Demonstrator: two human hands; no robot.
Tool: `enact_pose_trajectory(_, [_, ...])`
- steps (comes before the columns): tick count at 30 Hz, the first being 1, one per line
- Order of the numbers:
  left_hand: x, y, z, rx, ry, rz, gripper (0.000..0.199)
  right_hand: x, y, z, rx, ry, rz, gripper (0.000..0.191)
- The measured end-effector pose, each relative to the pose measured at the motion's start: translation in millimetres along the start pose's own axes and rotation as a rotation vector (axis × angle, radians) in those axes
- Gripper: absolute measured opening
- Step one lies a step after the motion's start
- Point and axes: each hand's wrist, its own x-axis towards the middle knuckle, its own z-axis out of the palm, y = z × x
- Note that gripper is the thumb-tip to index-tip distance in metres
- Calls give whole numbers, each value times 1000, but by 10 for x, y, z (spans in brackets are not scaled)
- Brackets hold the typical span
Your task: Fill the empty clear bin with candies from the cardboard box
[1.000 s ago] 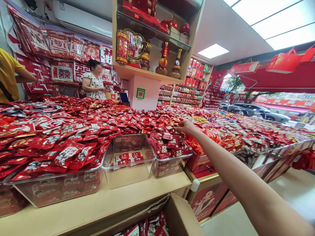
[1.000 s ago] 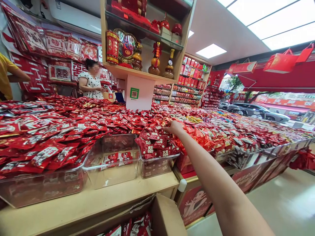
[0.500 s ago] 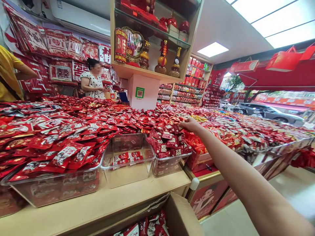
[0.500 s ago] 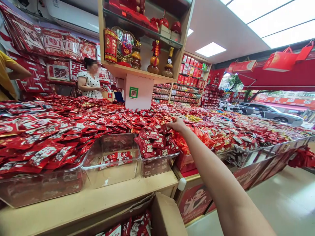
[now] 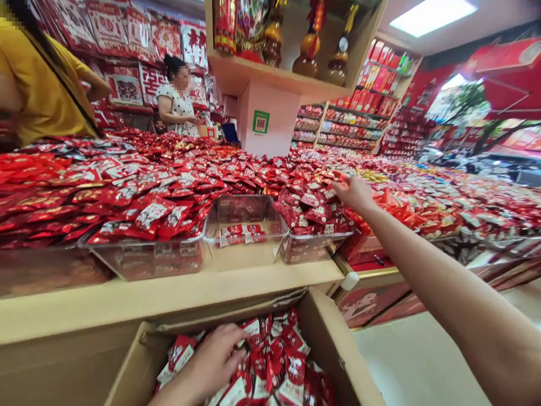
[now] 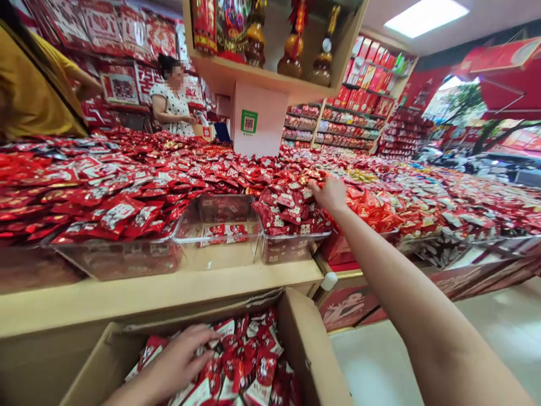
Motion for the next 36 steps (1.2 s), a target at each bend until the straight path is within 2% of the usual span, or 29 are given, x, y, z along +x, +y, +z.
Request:
enact_pose_trajectory(2, [18,19,-60,74,-24,-30,28,-285,-124,-114,129,223,-126,36])
enact_pose_trajectory(3, [24,11,-75,88,-40,-54,29,-484,-213,-175,223,280,-220,32])
enact_pose_trajectory(4, [25,-5,-81,101,-59,-81,30,-716,-312,-226,311,238,-326,29])
enact_pose_trajectory(5, [22,-24,-80,107,-79,-107,30,-972,-415,-254,370,108,-432,25])
enact_pose_trajectory(6, [17,-44,-76,110,-98,-128,30,-1243,-512,-247,395,-101,-571,22])
enact_pose_trajectory(8, [4,-73,-67,117,-134,-148,31,-1777,-665,-95,379,-623,-842,19])
enact_pose_trajectory(9, [-2,-82,-66,117,-148,-148,31,-2018,-715,51,319,-828,-852,19])
enact_pose_trajectory(11, [-15,-90,-69,111,-167,-144,30,-2412,-769,436,172,-1077,-684,16])
enact_pose_trajectory(12, [-22,-90,-74,108,-171,-144,30,-2559,-783,643,144,-1115,-531,19])
enact_pose_trajectory(15, [-51,-82,-94,107,-154,-161,35,-2838,-825,1134,99,-1073,-352,33])
enact_pose_trajectory(17, [-66,-66,-109,115,-117,-178,38,-2936,-862,1281,106,-1024,-337,35])
enact_pose_trajectory(19, [-69,-35,-130,129,-72,-183,35,-2998,-890,1301,153,-979,-362,31])
enact_pose_trajectory(22, [-63,47,-185,122,3,-169,31,-3026,-902,1213,334,-886,-486,16])
enact_pose_trajectory(25, [-53,141,-261,-10,-3,-106,27,-2991,-901,1111,512,-824,-542,13])
enact_pose_trajectory(27, [-44,182,-306,-121,-30,-62,21,-2966,-901,1074,636,-852,-470,11])
enact_pose_trajectory(29, [-34,197,-333,-186,-2,-68,16,-2954,-901,1066,818,-870,-334,12])
enact_pose_trajectory(31, [-31,197,-339,-232,67,-103,18,-2942,-906,1066,1085,-905,-157,15])
enact_pose_trajectory(33, [-31,192,-331,-294,171,-132,25,-2912,-922,1054,1350,-967,6,28])
enact_pose_trajectory(36, [-28,190,-298,-407,316,-147,27,-2827,-962,998,1524,-1034,103,33])
